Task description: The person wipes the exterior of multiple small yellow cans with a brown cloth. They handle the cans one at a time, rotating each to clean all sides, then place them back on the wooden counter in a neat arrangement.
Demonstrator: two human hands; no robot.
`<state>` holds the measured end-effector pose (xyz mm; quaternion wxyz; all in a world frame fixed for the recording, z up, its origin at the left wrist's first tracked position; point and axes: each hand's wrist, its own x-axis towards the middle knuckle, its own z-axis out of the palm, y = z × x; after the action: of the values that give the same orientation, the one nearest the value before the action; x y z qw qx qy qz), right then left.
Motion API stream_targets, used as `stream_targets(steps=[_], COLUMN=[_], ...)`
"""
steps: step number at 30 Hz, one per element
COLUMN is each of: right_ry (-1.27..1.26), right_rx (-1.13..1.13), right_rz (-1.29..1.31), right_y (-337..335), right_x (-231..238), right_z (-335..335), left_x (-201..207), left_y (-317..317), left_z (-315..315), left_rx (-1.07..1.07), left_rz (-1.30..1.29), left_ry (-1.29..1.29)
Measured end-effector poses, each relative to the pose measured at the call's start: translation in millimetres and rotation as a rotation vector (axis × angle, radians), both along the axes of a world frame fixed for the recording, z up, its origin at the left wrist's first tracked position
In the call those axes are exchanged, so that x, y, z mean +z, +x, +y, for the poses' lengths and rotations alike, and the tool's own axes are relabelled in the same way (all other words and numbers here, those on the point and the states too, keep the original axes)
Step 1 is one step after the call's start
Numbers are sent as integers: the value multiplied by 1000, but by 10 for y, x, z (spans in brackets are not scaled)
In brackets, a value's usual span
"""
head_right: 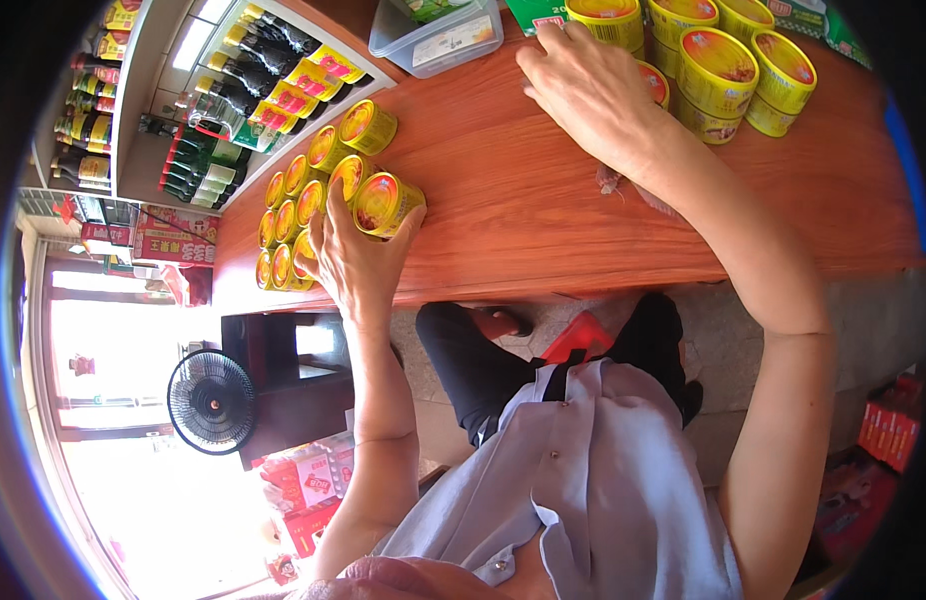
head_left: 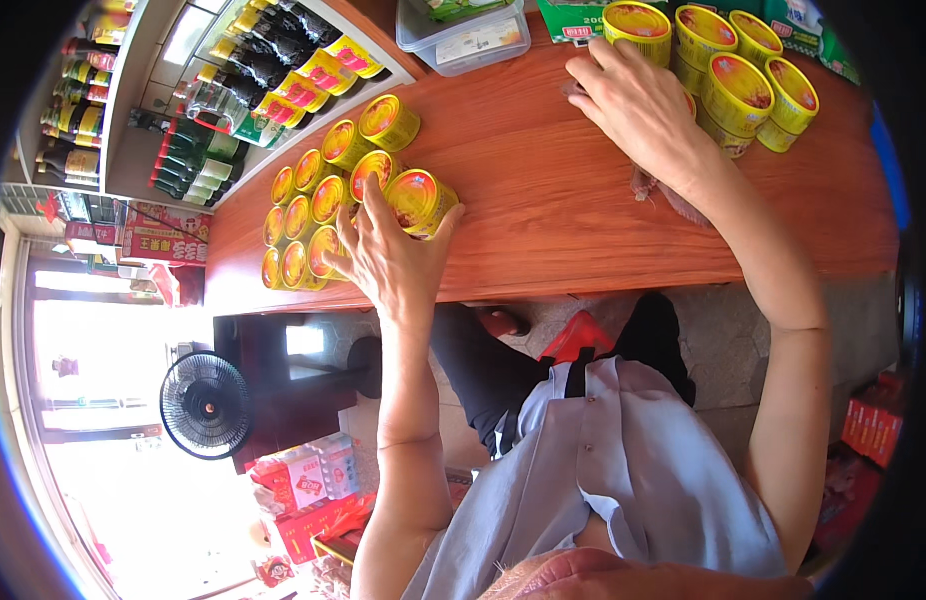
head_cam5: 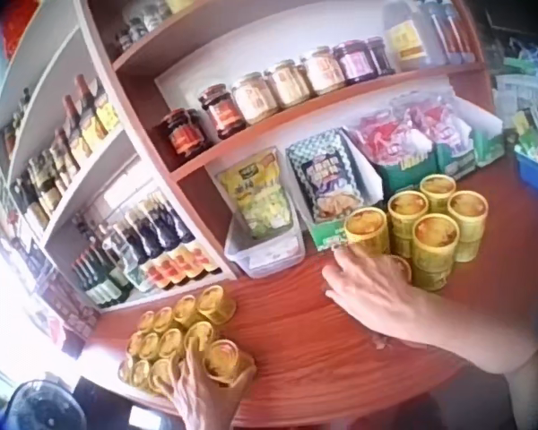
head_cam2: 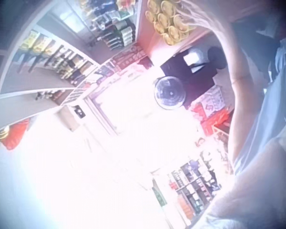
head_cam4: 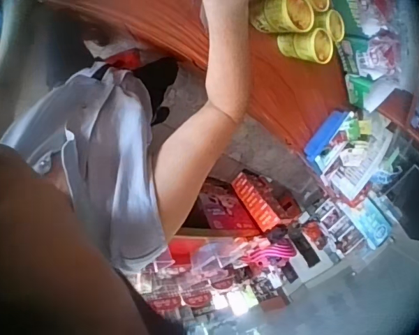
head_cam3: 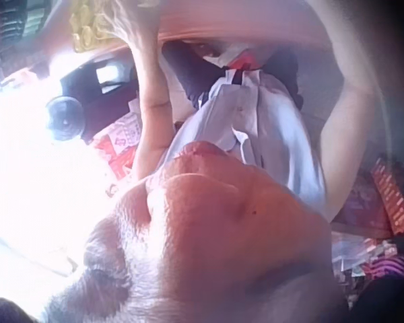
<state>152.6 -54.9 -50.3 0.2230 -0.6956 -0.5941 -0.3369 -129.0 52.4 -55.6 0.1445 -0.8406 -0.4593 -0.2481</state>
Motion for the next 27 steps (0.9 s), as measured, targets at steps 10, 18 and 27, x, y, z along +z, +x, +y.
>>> stream_targets(steps=[10,18,27], right_ry=[-17,420,214], right_rx=[147,492,450], right_rz=[233,306,165], right_y=[1,-102,-370], right_x=[-92,298,175], right_z=[63,-3,-119], left_x=[-38,188,188], left_y=[428,1426,1311], left_z=[17,231,325], left_rx=[-510,-1072,-991], left_rz=[-316,-662,-636], left_ry=[-162,-181,176])
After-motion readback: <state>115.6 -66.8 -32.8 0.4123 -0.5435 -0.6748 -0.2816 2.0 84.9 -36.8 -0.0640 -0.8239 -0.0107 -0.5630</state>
